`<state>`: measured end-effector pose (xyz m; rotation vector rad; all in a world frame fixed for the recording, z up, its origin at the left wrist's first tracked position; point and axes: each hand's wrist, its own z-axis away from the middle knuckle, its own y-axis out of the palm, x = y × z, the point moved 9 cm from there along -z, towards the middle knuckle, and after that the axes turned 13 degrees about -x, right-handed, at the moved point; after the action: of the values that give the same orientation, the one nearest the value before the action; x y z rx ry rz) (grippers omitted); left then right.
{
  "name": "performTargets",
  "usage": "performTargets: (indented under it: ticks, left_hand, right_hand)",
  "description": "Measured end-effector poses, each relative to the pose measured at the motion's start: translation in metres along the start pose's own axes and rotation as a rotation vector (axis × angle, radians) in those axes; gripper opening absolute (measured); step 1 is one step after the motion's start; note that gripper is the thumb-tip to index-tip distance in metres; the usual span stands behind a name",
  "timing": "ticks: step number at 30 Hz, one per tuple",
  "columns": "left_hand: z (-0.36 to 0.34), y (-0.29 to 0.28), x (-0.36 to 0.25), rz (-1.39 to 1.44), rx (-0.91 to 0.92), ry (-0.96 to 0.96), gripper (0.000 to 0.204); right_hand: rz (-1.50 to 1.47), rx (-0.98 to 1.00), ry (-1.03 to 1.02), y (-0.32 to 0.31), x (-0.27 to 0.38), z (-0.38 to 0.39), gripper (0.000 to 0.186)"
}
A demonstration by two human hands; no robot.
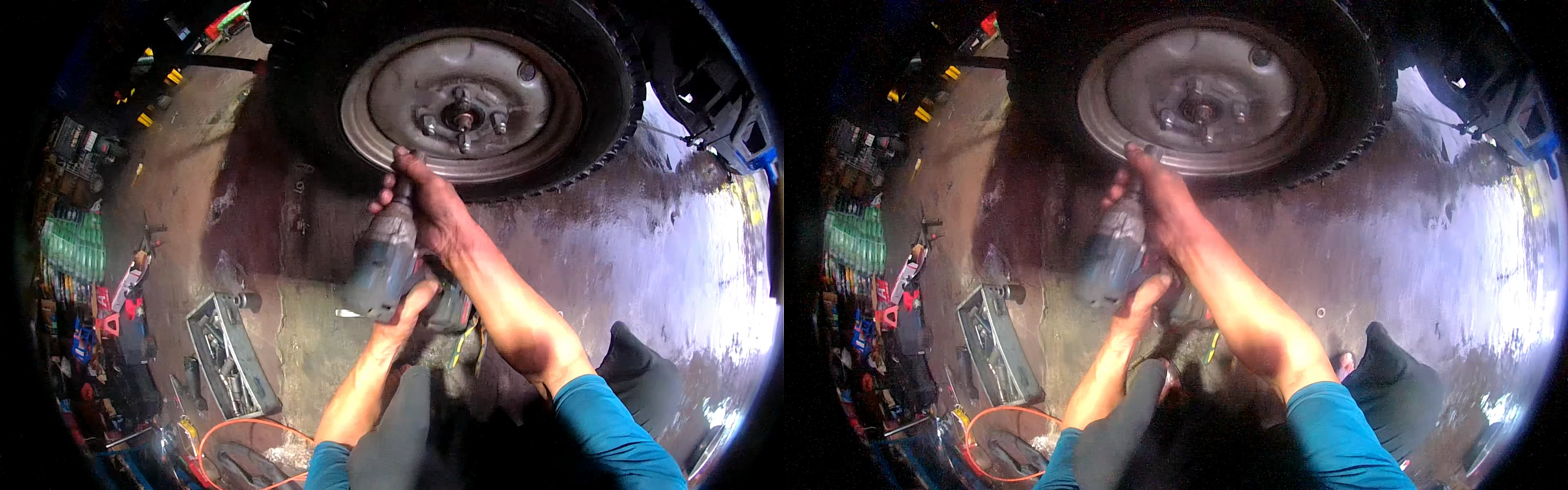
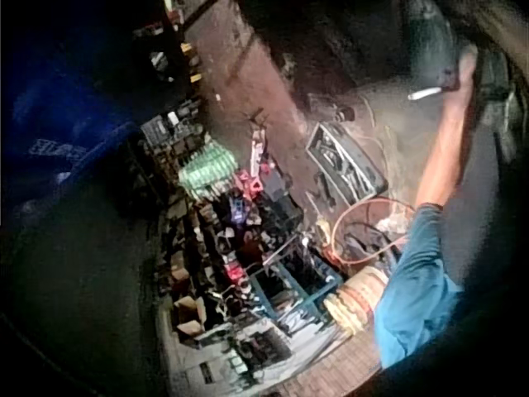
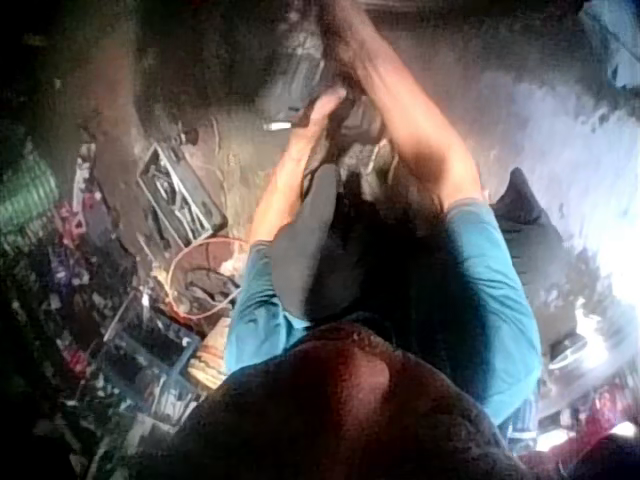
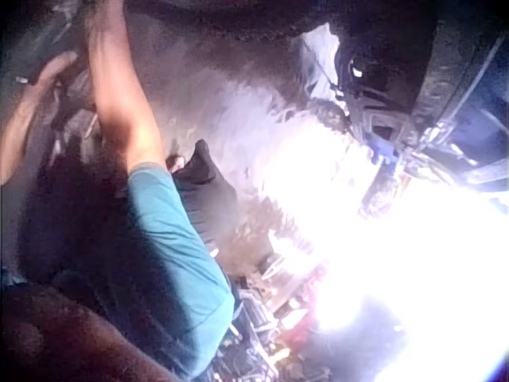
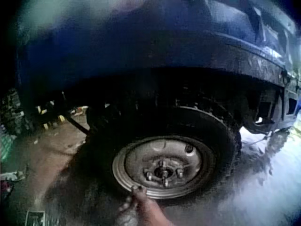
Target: The person removes a wheel hub cap with a metal bar, extracts a cotter pin with pliers, and unscrews an axle nut using an impact wrench. Then, the person attaches a hub puller tool onto the wheel hub by hand.
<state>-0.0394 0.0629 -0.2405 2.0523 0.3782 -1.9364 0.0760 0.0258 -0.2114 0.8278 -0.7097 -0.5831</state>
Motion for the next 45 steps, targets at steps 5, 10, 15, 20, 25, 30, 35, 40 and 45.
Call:
performTargets:
  ticks: [5,10,15,20,25,30,35,40,45]
  left_hand:
    - [-0.027,0.024,-0.008,-0.189,0.039,0.059,0.03]
    - [-0.038,0.034,-0.004,-0.563,0.025,0.485,0.028]
    - [-0.046,0.02,-0.02,-0.699,-0.075,0.451,0.055]
    - [-0.06,0.011,0.003,-0.603,-0.098,0.426,0.049]
    - [-0.062,0.013,0.024,-0.304,-0.061,0.296,0.039]
    - [-0.077,-0.014,0.093,0.009,-0.167,0.136,0.041]
    - [-0.048,0.026,0.032,-0.622,-0.02,0.482,0.024]
    - [-0.006,0.008,-0.024,-1.011,0.122,0.771,0.025]
    - [0.044,-0.048,-0.012,-0.703,0.171,0.116,0.022]
  right_hand:
    - [-0.09,0.021,-0.08,-0.009,0.034,-0.016,0.038]
    - [-0.084,0.18,0.01,-0.013,0.038,-0.031,0.049]
    - [0.657,-0.585,-0.835,-0.134,0.111,-0.009,0.037]
    - [0.582,-0.738,-0.996,-0.2,0.168,0.029,0.04]
    - [0.576,-0.803,-0.895,-0.207,0.167,0.023,0.035]
    - [0.456,-0.727,-0.874,-0.199,0.159,0.019,0.031]
    - [0.491,-0.743,-0.794,-0.213,0.155,0.018,0.03]
    - [0.187,-0.362,-0.145,-0.119,0.056,-0.004,0.033]
    - [0.104,-0.223,0.047,-0.101,-0.056,-0.026,0.015]
